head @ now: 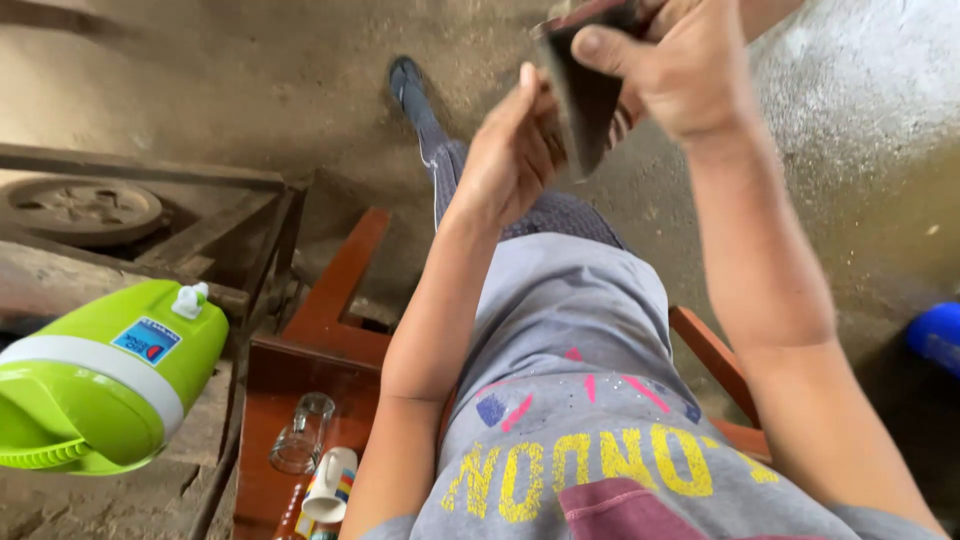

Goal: The person sands the legs of a wooden chair using a piece of sandpaper. They work on each leg individually, holding the chair leg with one hand and sanding with the other. The person also wipes the sanded areas with their hand to check the surface.

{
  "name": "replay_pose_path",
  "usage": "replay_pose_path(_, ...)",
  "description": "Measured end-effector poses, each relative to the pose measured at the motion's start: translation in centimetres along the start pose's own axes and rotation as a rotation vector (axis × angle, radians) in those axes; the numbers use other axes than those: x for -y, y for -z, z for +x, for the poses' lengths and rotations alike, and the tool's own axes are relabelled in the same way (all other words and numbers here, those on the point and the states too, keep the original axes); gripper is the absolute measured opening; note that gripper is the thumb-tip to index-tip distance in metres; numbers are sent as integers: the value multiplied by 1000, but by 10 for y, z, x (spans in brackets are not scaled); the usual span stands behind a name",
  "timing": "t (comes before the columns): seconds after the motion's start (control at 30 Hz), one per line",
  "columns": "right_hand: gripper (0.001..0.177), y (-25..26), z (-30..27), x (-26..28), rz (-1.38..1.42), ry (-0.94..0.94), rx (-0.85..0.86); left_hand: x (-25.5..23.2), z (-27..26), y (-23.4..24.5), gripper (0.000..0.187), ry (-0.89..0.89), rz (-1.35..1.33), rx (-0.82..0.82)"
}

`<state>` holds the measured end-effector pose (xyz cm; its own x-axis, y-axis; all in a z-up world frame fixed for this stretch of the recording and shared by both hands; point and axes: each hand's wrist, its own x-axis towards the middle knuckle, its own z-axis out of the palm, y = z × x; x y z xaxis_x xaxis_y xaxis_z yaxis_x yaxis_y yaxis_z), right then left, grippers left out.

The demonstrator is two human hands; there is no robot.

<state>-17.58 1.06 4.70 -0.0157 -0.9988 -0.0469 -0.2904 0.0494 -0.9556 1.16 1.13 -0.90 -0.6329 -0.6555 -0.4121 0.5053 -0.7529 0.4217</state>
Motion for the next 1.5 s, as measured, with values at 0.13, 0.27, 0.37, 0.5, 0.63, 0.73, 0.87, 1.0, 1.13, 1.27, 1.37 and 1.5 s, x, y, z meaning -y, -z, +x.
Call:
replay_pose_path(0.13,19,-12,-7,5,66,-107,-218,-16,-11,-15,64,312,-191,159)
replay_pose_path(0.27,25,-6,-14,7,2,25,-194,-3,-9,-7,38,131,47,205)
replay_pose_path(0.37,27,-5,-23,-1,33,5,-264,-2,-7,-11,24,49,189,177)
replay_pose_path(0.5,23,-7,-38,-8,209,-205,-458,-5,-7,-6,15,-14,89,62)
replay_pose_path(0.63,34,-5,-50,-14,534,-347,-419,-23,-12,-17,23,-78,304,-50)
replay_pose_path(0.73,34,-8,-58,-11,599,-351,-438,-31,-14,-27,18,-247,530,-88)
replay_pose_path(0.87,57,-16,-80,-12,232,146,-409,-28,-16,-39,41,-220,416,-114)
replay_pose_path(1.0,65,-17,-86,0,-467,414,-275,-23,-18,-41,19,-216,542,-96)
replay_pose_path(1.13,27,-13,-85,20,-396,341,-358,-22,-26,-43,74,-136,327,127)
replay_pose_path(1.27,56,-11,-91,11,-305,280,-193,-23,-34,-52,60,-121,515,15)
replay_pose_path(1.37,50,-16,-90,14,-235,259,-264,-17,-35,-48,36,-213,662,-20)
replay_pose_path(1.5,38,-17,-85,16,-56,229,-375,-19,-30,-52,32,-300,669,-101)
